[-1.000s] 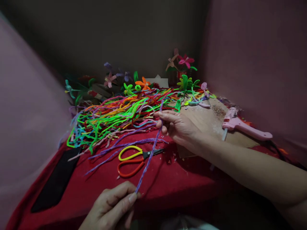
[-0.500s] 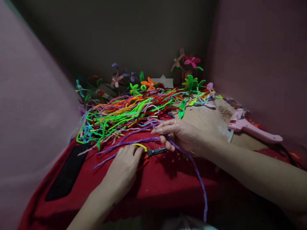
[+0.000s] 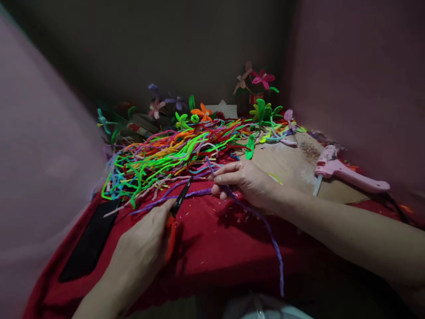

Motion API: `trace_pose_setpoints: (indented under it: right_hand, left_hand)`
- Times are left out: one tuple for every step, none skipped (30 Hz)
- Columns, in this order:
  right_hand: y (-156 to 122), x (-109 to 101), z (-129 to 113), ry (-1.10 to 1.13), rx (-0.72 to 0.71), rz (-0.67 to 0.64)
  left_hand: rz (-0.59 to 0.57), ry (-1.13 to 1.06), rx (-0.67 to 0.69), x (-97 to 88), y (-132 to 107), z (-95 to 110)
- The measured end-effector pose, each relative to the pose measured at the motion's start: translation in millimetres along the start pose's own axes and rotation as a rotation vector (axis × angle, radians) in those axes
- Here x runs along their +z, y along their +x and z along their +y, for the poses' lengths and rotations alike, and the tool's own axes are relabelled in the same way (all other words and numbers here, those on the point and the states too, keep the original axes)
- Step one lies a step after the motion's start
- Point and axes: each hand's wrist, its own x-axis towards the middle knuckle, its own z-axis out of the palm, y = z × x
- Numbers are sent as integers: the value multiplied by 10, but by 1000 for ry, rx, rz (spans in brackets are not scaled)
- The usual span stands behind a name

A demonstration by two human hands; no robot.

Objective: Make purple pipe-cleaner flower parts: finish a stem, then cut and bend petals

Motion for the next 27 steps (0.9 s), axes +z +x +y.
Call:
trace_pose_setpoints:
  right_hand:
    - [-2,6,8,-5,2,15]
    - [-3,12,17,-16,-1,26]
    - [-5,16,27,-31,-13,32]
    - [-6,20,36,-48,-30,37]
    - [-7,23,45,-67,-52,46]
    - [-8,25,52,-85,-75,58]
    - [-8,27,58,-99,-94,69]
    - [-8,28,62,-109,-105,82]
    - [-8,29,64,-117,-108,89]
    - [-8,29,64,-121,-105,91]
    - [-8,29,63,-121,-101,89]
    - [-9,30,61,-121,-94,86]
    - [-11,31,58,-121,-88,83]
    - [-13,32,54,-120,-81,83]
    - [-16,34,50,-116,-70,85]
    - [-19,37,47,-111,-58,88]
    - [-21,39,45,-105,-48,89]
    - [-23,41,44,-98,-42,88]
    - [-24,43,44,-93,-40,88]
    - [-25,44,45,-90,-43,86]
    - [-24,43,47,-89,-45,84]
    - [-23,42,49,-86,-45,83]
    - [-21,40,51,-82,-39,81]
    - [-19,38,54,-76,-32,78]
    - [-17,35,55,-69,-26,74]
    - [-16,33,56,-63,-21,69]
    - [-15,32,57,-60,-17,66]
  left_hand:
    - [5,23,2,-35,20,47]
    - [-9,60,-3,-71,49,95]
    - [-33,111,-10,-104,83,141]
    - [-53,164,-13,-131,118,180]
    - [-65,213,-14,-153,151,210]
    - [-66,252,-13,-168,179,230]
    - [-61,280,-13,-176,201,243]
    - [-57,297,-14,-178,217,250]
    - [-56,308,-19,-176,227,253]
    - [-58,316,-30,-172,234,256]
    - [-65,321,-41,-166,238,259]
    - [-74,324,-52,-161,241,263]
    - [-84,326,-59,-158,245,270]
    - [-93,330,-65,-157,249,278]
    - [-100,338,-68,-158,255,286]
    - [-107,348,-70,-161,261,294]
    - [-111,362,-78,-166,266,300]
    - [-113,378,-87,-171,270,304]
    - [-112,392,-93,-178,273,306]
    - [-110,401,-96,-184,274,305]
    - [-111,407,-95,-190,274,302]
    - [-114,410,-92,-196,272,298]
    - [-120,409,-84,-199,268,293]
    - [-126,406,-76,-201,265,290]
    - [-131,403,-72,-201,262,287]
    - [-133,401,-67,-199,259,287]
    - [-130,400,-63,-194,256,287]
